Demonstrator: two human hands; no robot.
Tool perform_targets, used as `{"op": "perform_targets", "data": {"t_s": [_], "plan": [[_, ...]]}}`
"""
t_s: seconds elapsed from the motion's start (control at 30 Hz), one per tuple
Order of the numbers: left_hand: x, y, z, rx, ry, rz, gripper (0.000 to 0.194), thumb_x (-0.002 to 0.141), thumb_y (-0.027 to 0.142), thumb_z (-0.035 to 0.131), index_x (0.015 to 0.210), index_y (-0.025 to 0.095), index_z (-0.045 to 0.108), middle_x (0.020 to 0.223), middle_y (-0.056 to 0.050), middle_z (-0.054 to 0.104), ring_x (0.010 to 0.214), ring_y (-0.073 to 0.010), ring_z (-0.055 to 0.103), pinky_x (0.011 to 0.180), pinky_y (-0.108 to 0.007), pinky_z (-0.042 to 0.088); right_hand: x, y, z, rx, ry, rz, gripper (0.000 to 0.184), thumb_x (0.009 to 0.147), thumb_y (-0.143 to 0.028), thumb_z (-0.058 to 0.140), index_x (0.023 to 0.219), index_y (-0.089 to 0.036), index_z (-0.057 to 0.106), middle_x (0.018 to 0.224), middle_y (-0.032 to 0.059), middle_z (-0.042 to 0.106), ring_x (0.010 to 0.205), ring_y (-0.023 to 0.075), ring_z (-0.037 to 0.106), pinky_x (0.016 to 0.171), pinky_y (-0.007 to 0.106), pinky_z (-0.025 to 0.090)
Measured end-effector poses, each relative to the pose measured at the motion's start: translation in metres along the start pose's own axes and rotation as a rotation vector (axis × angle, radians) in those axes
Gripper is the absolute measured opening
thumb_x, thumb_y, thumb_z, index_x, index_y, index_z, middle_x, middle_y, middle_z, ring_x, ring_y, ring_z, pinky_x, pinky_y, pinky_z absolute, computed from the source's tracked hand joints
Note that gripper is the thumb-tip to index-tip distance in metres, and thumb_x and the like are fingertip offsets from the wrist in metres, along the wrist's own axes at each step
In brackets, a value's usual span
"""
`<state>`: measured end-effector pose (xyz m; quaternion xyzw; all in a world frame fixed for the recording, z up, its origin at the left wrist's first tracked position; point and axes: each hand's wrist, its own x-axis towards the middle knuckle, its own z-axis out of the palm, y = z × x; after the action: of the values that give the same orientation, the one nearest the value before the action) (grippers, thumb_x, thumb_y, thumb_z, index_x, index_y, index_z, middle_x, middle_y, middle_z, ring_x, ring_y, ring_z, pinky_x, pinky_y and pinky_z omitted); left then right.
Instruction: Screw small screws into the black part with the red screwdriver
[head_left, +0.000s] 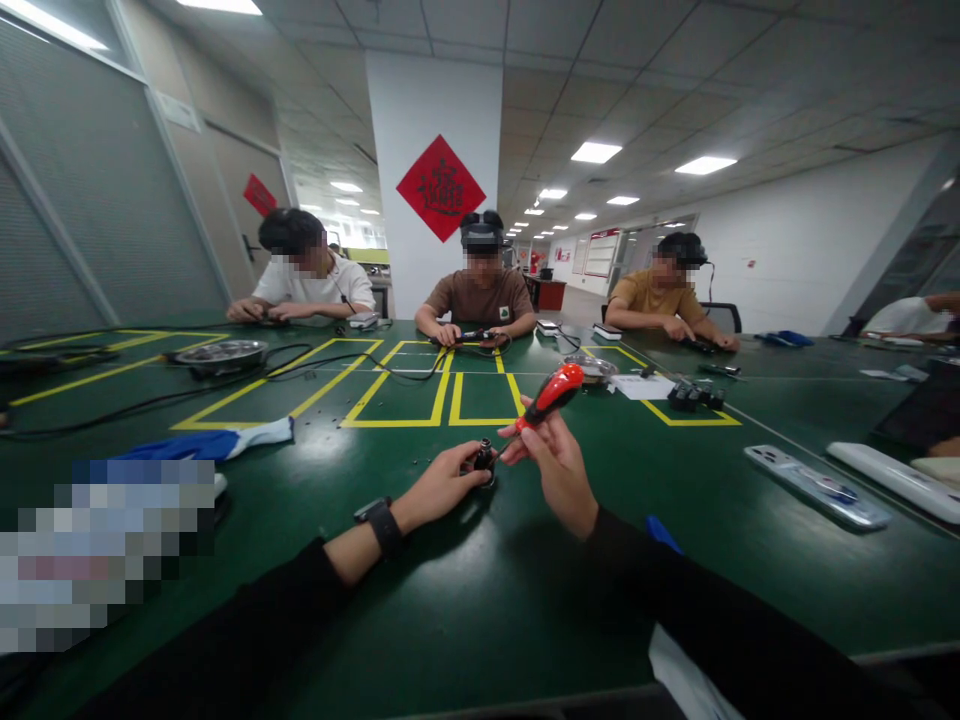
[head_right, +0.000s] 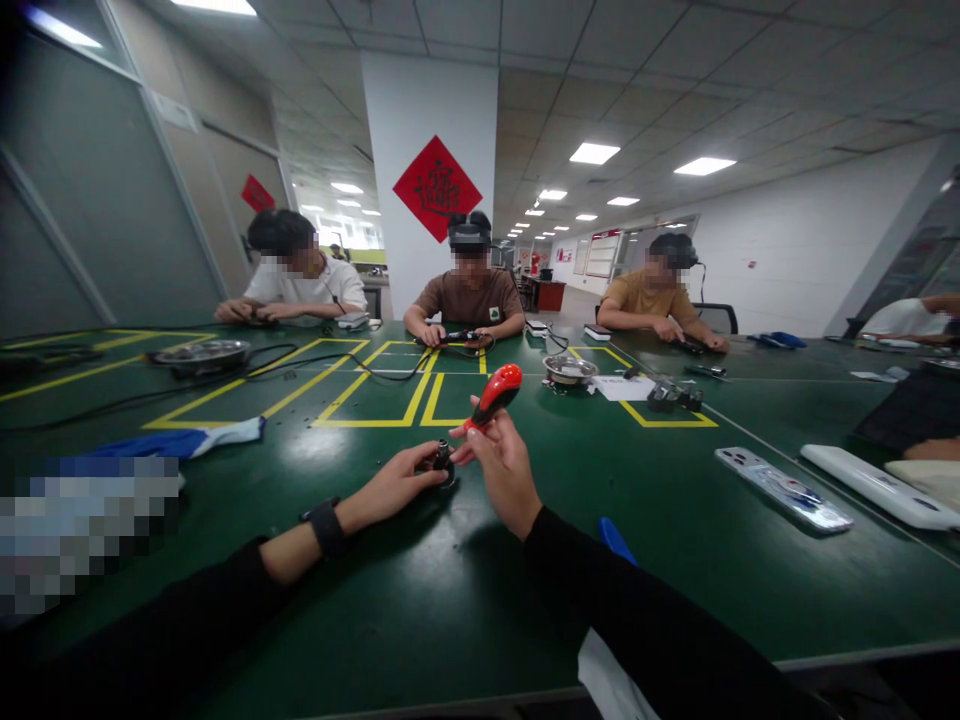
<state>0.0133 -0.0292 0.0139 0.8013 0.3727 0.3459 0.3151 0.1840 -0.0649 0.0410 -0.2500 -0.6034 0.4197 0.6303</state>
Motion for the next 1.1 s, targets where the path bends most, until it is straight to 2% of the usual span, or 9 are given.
{"op": "perform_targets", "data": {"t_s": [0.1,0.2,0.27,0.43,0.57,0.77,0.9,1.0,1.1], "plan": [[0.0002,-0.0007,0.0007,-0.005,0.003,0.006,0.028,0.076,0.024,0.056,0.103,0.016,0.060,0.093,-0.003,0.063,0.080,-0.0165,0.055,0.074,-0.026,0.042,0.0013,0.0003,-0.0012,-0.095,0.055,-0.032,0.031,0.078,-0.029,0.061,0.106,-0.021,0.051,0.092,0.0029,0.063,0.065,0.0122,0.059,0.062,0.028,0.049],[0.0006,-0.0019,0.0014,-0.017,0.000,0.004,0.029,0.076,0.023,0.055,0.105,0.017,0.060,0.096,-0.003,0.064,0.081,-0.0170,0.056,0.074,-0.027,0.043,0.0025,-0.0023,-0.0022,-0.195,0.094,-0.127,0.026,0.072,-0.024,0.068,0.092,-0.021,0.053,0.098,0.0034,0.062,0.088,0.0168,0.059,0.082,0.033,0.047],[0.0007,-0.0024,0.0018,-0.026,-0.002,0.001,0.030,0.076,0.023,0.055,0.105,0.017,0.060,0.099,-0.004,0.064,0.083,-0.0175,0.056,0.076,-0.028,0.043,0.0036,-0.0041,-0.0028,-0.183,0.049,-0.146,0.023,0.074,-0.023,0.066,0.089,-0.022,0.049,0.094,0.0019,0.062,0.091,0.0171,0.059,0.088,0.036,0.044],[-0.0001,-0.0018,0.0017,-0.026,0.000,0.000,0.030,0.077,0.023,0.053,0.106,0.017,0.059,0.102,-0.004,0.063,0.086,-0.0183,0.055,0.080,-0.029,0.043,0.0062,-0.0021,-0.0049,0.030,-0.036,-0.049,0.030,0.082,-0.028,0.055,0.108,-0.025,0.041,0.075,-0.0045,0.051,0.065,0.0122,0.056,0.072,0.032,0.049],[-0.0007,-0.0012,0.0012,-0.015,-0.005,-0.002,0.030,0.077,0.023,0.053,0.106,0.018,0.059,0.101,-0.004,0.063,0.086,-0.0184,0.055,0.081,-0.030,0.043,0.0056,-0.0014,-0.0066,0.116,-0.044,-0.046,0.028,0.088,-0.031,0.042,0.115,-0.025,0.043,0.080,-0.0015,0.051,0.069,0.0138,0.056,0.075,0.036,0.049],[0.0001,-0.0021,0.0017,-0.006,0.003,0.007,0.030,0.077,0.023,0.053,0.106,0.018,0.059,0.102,-0.004,0.062,0.087,-0.0182,0.055,0.082,-0.030,0.042,0.0030,-0.0045,-0.0069,-0.096,0.061,-0.116,0.021,0.078,-0.028,0.060,0.097,-0.021,0.055,0.108,0.0055,0.058,0.085,0.0169,0.059,0.082,0.036,0.047],[0.0005,-0.0023,0.0023,0.005,0.004,0.014,0.025,0.077,0.023,0.054,0.100,0.017,0.059,0.093,-0.002,0.062,0.083,-0.0173,0.054,0.076,-0.028,0.042,0.0016,-0.0051,-0.0039,-0.117,0.001,-0.120,0.013,0.076,-0.026,0.064,0.082,-0.020,0.054,0.087,0.0036,0.064,0.075,0.0173,0.062,0.077,0.037,0.049],[0.0001,-0.0017,0.0022,0.024,0.014,0.013,0.022,0.077,0.024,0.054,0.097,0.017,0.059,0.088,-0.001,0.061,0.077,-0.0163,0.053,0.071,-0.027,0.041,0.0023,-0.0063,-0.0009,-0.010,-0.032,-0.119,0.015,0.081,-0.027,0.058,0.083,-0.023,0.044,0.078,-0.0011,0.063,0.066,0.0153,0.062,0.072,0.036,0.050],[-0.0008,0.0000,0.0014,0.013,0.007,0.025,0.025,0.077,0.023,0.053,0.101,0.017,0.059,0.095,-0.002,0.062,0.082,-0.0165,0.054,0.074,-0.027,0.041,0.0045,-0.0061,-0.0004,0.006,-0.010,-0.112,0.018,0.083,-0.029,0.056,0.092,-0.024,0.042,0.077,-0.0038,0.059,0.058,0.0122,0.060,0.066,0.032,0.050]]}}
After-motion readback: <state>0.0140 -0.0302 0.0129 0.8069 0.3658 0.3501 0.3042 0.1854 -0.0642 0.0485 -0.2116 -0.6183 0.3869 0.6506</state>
